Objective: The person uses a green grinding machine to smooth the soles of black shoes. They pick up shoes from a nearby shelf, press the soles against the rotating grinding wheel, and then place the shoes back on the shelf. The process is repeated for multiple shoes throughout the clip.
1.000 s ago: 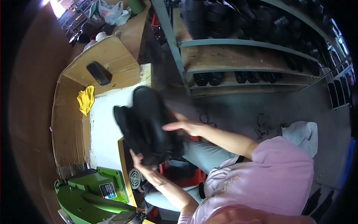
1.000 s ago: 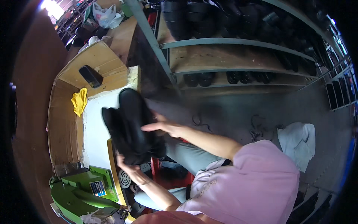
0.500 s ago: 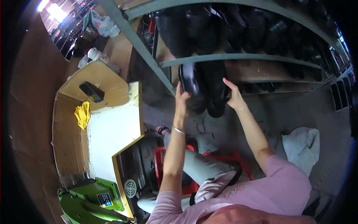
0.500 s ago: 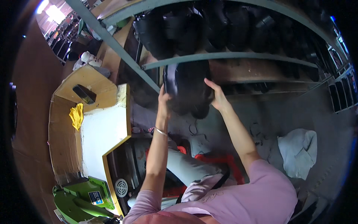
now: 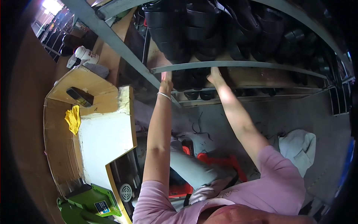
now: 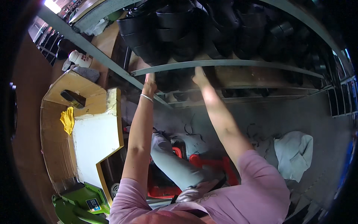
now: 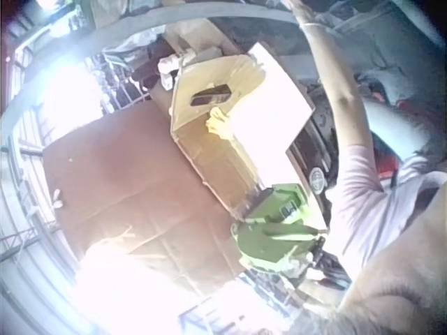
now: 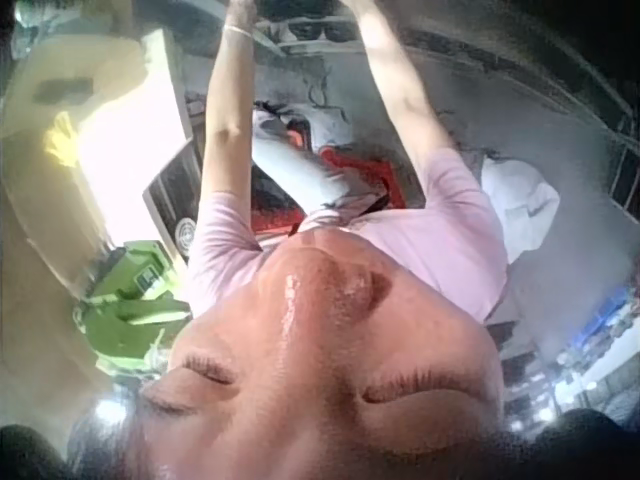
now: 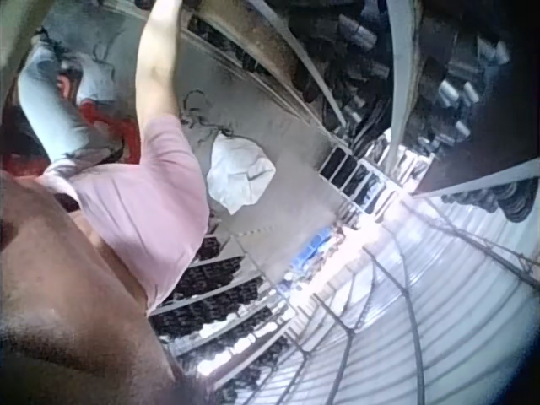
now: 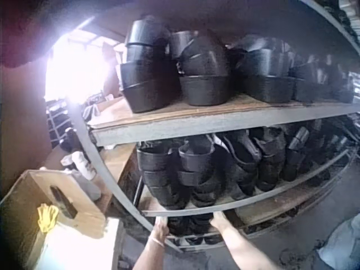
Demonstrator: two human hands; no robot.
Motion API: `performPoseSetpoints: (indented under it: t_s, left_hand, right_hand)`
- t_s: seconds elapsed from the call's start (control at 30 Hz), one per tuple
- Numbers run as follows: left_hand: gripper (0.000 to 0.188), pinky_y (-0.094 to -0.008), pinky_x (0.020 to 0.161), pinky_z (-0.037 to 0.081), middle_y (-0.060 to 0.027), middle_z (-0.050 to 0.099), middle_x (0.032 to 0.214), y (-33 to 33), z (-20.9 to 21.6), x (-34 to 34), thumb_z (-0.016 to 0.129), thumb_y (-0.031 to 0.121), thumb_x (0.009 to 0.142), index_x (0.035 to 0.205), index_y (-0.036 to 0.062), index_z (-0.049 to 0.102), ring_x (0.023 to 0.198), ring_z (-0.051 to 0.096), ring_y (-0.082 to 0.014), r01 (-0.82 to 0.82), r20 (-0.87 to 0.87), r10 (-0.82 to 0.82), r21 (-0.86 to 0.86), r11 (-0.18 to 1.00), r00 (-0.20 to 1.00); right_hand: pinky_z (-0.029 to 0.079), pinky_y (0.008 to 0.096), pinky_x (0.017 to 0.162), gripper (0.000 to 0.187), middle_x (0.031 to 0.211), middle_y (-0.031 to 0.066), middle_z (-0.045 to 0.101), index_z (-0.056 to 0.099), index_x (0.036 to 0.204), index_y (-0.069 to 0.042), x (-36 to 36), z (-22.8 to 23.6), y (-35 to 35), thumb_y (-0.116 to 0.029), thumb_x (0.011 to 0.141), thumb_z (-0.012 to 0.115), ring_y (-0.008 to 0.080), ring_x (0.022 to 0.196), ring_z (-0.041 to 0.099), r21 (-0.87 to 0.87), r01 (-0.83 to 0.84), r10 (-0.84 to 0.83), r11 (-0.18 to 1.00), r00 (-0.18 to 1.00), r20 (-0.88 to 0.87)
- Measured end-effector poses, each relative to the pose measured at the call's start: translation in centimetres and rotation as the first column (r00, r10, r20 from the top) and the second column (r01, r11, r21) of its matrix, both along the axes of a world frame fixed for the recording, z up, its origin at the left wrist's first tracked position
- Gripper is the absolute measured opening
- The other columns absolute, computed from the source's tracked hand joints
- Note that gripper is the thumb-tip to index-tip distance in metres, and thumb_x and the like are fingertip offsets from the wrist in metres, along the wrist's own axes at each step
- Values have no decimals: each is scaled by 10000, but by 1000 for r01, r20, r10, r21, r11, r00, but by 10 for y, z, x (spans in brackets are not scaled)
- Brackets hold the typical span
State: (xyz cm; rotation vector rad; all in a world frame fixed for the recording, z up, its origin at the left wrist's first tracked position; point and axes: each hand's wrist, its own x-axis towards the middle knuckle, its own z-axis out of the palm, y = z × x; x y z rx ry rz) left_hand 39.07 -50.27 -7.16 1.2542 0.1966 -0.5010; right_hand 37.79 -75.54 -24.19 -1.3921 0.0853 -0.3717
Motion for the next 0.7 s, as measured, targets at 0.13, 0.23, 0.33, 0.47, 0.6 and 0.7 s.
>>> performPoseSetpoints:
  t_s: [0.13,0.23,0.33,0.47,0.6,0.7]
  left_hand:
    - [418,-359,825,496,-93,641,1049,100,-56,-32,549,343,907,1169,21,599,950,613,-213,-332,127,323,57,942,938]
    - [362,-320,867,443,-72,604,1079,47,-35,-40,555,274,909,1142,-1,591,974,559,-183,-317,254,306,-1,949,917]
    - [315,-312,863,435,-55,595,1044,26,-30,-40,549,224,915,1129,-3,589,951,556,-176,-346,321,335,-25,938,886]
    - [289,-310,906,410,-59,569,1061,34,-37,-35,553,209,933,1125,-4,589,1008,533,-181,-409,364,408,-79,909,837]
    - [434,-360,1049,339,-204,454,1350,27,-18,-59,460,319,990,1279,4,532,1245,451,-306,-437,563,273,177,882,780]
    - [552,-429,1145,228,-259,248,1528,28,-17,-102,466,373,986,1444,73,393,1403,260,-400,-579,691,241,307,755,681]
  right_hand:
    - [190,404,1168,1180,1554,224,195,114,1521,-22,-83,93,132,-314,660,866,321,1456,159,112,-200,221,973,950,-223]
    - [210,458,1156,1375,1550,250,169,-66,1531,-89,-125,97,104,-318,582,902,391,1438,175,-658,-93,95,747,995,-33]
    - [266,512,1124,1327,1509,322,177,-10,1535,-124,-119,109,113,-294,588,905,473,1401,218,-647,-25,-113,762,979,-171]
    - [388,508,1037,1221,1416,326,307,94,1509,-70,-113,105,139,-270,607,893,486,1243,432,-739,29,-301,673,924,-238]
    - [426,494,992,1246,1353,288,388,106,1500,-54,-113,119,142,-249,571,913,459,1214,460,-745,54,-340,665,910,-237]
    - [357,455,1069,1328,1268,248,550,30,1507,-19,-113,117,145,-236,549,924,430,1258,436,-754,75,-307,652,936,-172]
